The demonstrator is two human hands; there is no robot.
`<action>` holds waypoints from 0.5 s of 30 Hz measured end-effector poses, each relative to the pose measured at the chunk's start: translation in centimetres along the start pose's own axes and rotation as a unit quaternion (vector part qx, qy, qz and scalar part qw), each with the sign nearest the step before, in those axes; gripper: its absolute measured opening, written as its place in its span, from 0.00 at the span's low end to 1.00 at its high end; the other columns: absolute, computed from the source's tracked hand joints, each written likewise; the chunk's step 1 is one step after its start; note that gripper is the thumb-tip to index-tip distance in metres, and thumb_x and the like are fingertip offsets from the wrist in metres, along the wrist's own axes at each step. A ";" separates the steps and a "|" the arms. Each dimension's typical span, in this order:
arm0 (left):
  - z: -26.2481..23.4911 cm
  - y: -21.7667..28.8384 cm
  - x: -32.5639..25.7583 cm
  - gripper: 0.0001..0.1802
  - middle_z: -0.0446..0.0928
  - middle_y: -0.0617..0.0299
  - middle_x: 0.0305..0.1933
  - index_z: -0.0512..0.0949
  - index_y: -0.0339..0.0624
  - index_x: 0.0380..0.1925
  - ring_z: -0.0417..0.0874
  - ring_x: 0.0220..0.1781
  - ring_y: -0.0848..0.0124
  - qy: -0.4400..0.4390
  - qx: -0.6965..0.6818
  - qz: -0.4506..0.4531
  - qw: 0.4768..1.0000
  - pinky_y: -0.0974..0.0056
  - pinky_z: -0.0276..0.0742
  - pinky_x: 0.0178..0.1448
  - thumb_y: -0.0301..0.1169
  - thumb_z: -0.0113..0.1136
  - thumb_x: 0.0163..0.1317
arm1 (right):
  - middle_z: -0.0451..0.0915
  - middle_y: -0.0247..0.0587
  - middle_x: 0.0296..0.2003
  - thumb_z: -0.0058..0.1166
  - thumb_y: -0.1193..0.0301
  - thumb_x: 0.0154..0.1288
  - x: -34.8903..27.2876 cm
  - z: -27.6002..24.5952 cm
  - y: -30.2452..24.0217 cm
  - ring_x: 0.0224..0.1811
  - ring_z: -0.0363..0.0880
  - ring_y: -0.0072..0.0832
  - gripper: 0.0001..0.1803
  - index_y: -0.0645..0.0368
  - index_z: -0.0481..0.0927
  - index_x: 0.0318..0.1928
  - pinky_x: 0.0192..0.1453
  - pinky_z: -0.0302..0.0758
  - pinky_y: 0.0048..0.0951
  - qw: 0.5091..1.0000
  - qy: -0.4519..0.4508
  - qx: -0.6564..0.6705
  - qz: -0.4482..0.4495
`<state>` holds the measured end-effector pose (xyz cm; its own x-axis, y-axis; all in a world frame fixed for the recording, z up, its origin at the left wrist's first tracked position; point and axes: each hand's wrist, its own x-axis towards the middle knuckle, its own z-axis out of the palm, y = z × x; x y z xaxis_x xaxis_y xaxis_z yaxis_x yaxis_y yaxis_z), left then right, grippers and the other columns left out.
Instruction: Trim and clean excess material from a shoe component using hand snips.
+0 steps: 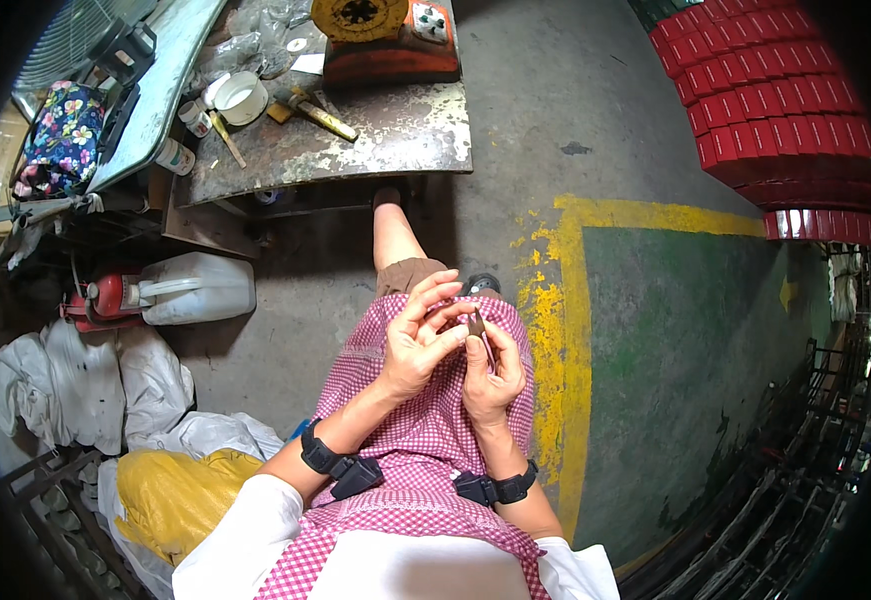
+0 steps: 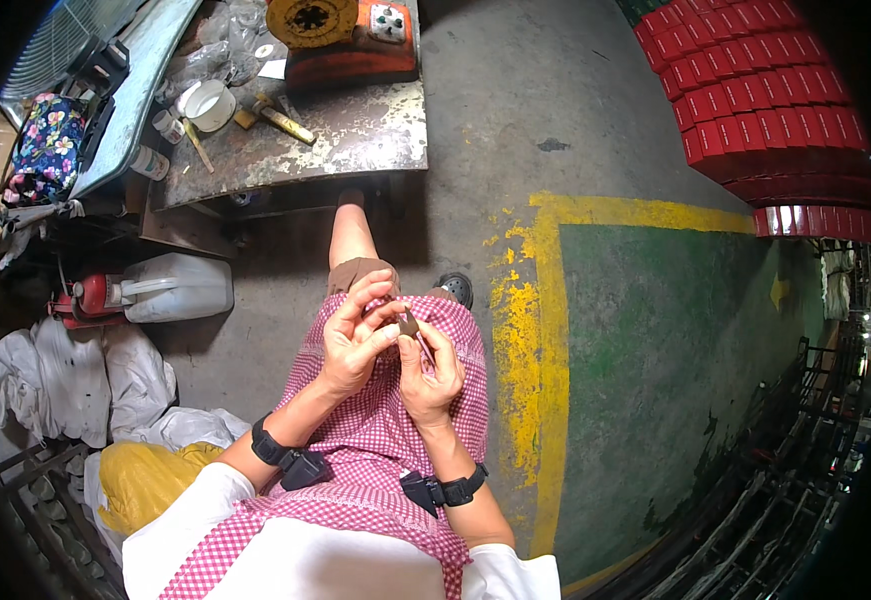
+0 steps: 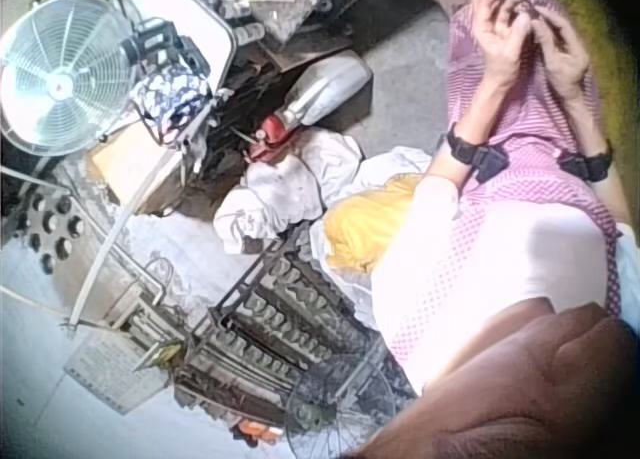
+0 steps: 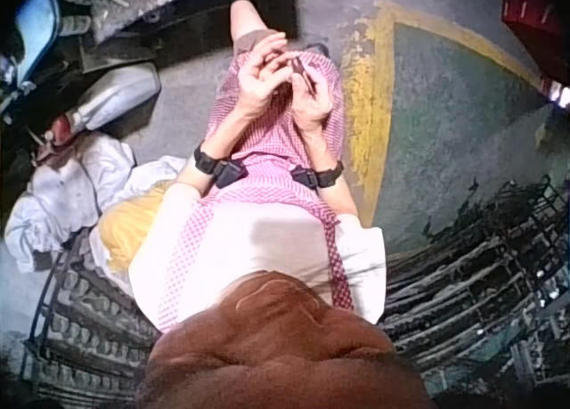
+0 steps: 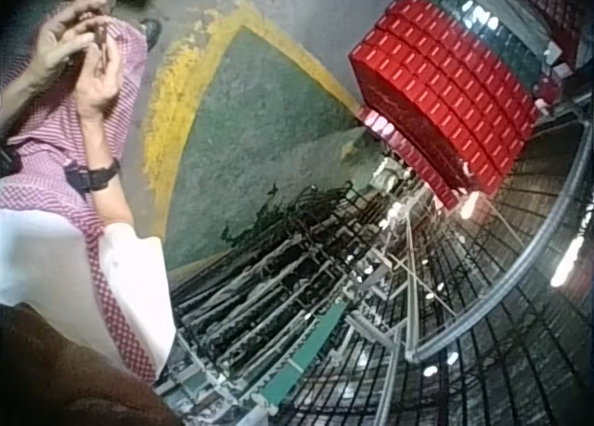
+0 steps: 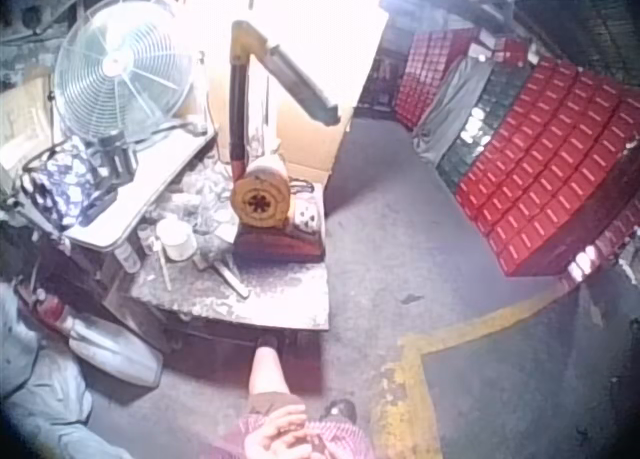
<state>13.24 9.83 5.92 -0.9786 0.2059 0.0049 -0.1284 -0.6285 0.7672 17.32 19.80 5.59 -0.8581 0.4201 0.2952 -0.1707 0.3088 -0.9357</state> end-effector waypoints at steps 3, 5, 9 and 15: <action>0.0 0.0 0.0 0.26 0.57 0.56 0.63 0.67 0.33 0.53 0.74 0.53 0.67 0.001 -0.001 0.000 1.000 0.66 0.72 0.57 0.13 0.56 0.51 | 0.80 0.45 0.31 0.57 0.74 0.58 -0.1 0.0 0.1 0.31 0.80 0.30 0.11 0.67 0.75 0.40 0.34 0.76 0.26 1.000 0.005 -0.003 -0.002; 0.0 0.0 0.0 0.26 0.57 0.57 0.63 0.67 0.33 0.53 0.74 0.53 0.67 0.002 -0.001 0.001 1.000 0.67 0.72 0.57 0.13 0.56 0.51 | 0.80 0.45 0.31 0.57 0.73 0.58 -0.1 0.0 0.0 0.30 0.80 0.30 0.11 0.67 0.75 0.40 0.33 0.76 0.26 1.000 0.005 0.001 0.004; 0.0 0.0 0.0 0.26 0.57 0.57 0.63 0.67 0.33 0.53 0.74 0.53 0.67 0.002 -0.006 -0.005 1.000 0.67 0.72 0.56 0.13 0.56 0.51 | 0.80 0.45 0.31 0.57 0.73 0.58 -0.1 0.1 0.1 0.30 0.80 0.30 0.11 0.67 0.75 0.40 0.33 0.76 0.26 1.000 0.005 0.000 0.001; 0.0 -0.1 0.0 0.26 0.57 0.57 0.63 0.67 0.32 0.53 0.74 0.53 0.67 0.002 -0.001 -0.005 1.000 0.66 0.72 0.57 0.13 0.56 0.51 | 0.80 0.45 0.31 0.58 0.73 0.58 -0.1 0.1 0.0 0.30 0.80 0.29 0.11 0.67 0.75 0.39 0.33 0.76 0.25 1.000 0.009 0.002 0.005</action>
<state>13.20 9.83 5.85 -0.9779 0.2092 -0.0045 -0.1378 -0.6275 0.7663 17.33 19.71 5.51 -0.8508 0.4381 0.2900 -0.1652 0.3009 -0.9392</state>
